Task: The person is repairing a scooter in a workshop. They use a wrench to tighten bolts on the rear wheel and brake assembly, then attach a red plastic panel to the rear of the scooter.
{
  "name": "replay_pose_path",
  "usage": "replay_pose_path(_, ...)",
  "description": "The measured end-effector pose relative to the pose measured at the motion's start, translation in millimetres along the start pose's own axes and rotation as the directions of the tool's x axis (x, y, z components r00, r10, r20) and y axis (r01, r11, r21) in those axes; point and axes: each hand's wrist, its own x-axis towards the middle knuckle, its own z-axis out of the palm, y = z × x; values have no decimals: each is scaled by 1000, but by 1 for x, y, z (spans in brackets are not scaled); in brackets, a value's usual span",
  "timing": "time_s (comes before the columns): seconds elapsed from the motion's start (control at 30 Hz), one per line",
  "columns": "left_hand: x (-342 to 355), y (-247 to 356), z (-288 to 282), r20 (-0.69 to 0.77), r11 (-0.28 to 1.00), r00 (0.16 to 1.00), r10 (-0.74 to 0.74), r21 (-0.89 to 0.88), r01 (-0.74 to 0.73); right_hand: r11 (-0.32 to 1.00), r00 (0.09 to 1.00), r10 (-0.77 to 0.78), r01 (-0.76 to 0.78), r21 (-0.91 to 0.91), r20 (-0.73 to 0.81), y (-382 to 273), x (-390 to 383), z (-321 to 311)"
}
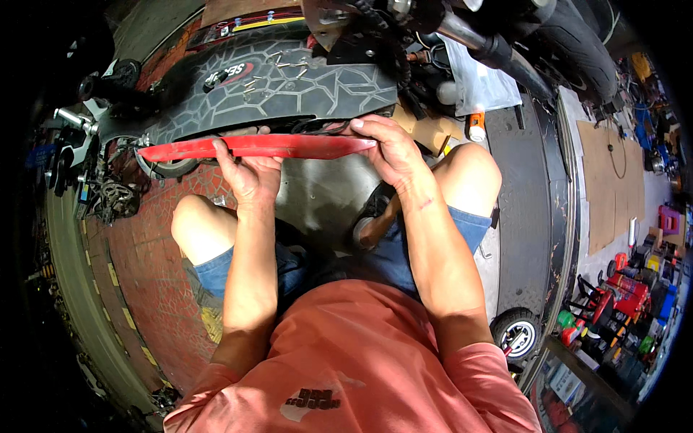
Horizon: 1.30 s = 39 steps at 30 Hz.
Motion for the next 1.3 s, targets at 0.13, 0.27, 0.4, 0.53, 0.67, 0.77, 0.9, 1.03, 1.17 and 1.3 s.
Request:
replay_pose_path(0.13,-6,1,15,-122,996,992,32,87,-22,981,980,32,-68,-181,-197,-2,-1,10)
replay_pose_path(0.27,-11,9,20,-90,986,996,-19,163,34,925,968,1,-96,-369,-250,-14,-7,20)
replay_pose_path(0.4,-11,15,16,-61,980,996,-64,182,74,868,961,7,-142,-476,-275,-17,-11,46)
replay_pose_path(0.53,-10,18,13,10,978,995,-96,186,93,805,964,26,-178,-566,-266,-15,-9,49)
replay_pose_path(0.67,-8,19,8,14,979,995,-97,180,93,850,959,-38,-117,-514,-281,-1,-4,47)
replay_pose_path(0.77,-8,21,8,38,979,995,-91,187,83,812,933,-93,-131,-569,-347,0,0,44)
replay_pose_path(0.9,-6,21,12,3,983,997,-83,163,81,848,920,-136,-84,-523,-367,-4,5,47)
replay_pose_path(1.03,-3,23,4,24,982,995,-98,163,93,794,908,-223,-42,-607,-354,-9,-3,14)
replay_pose_path(1.17,-1,22,4,8,983,995,-101,155,99,705,702,-580,180,-686,-413,-39,-25,-5)
replay_pose_path(1.3,0,22,5,18,980,993,-114,167,110,506,696,-674,189,-841,-249,-64,-13,11)
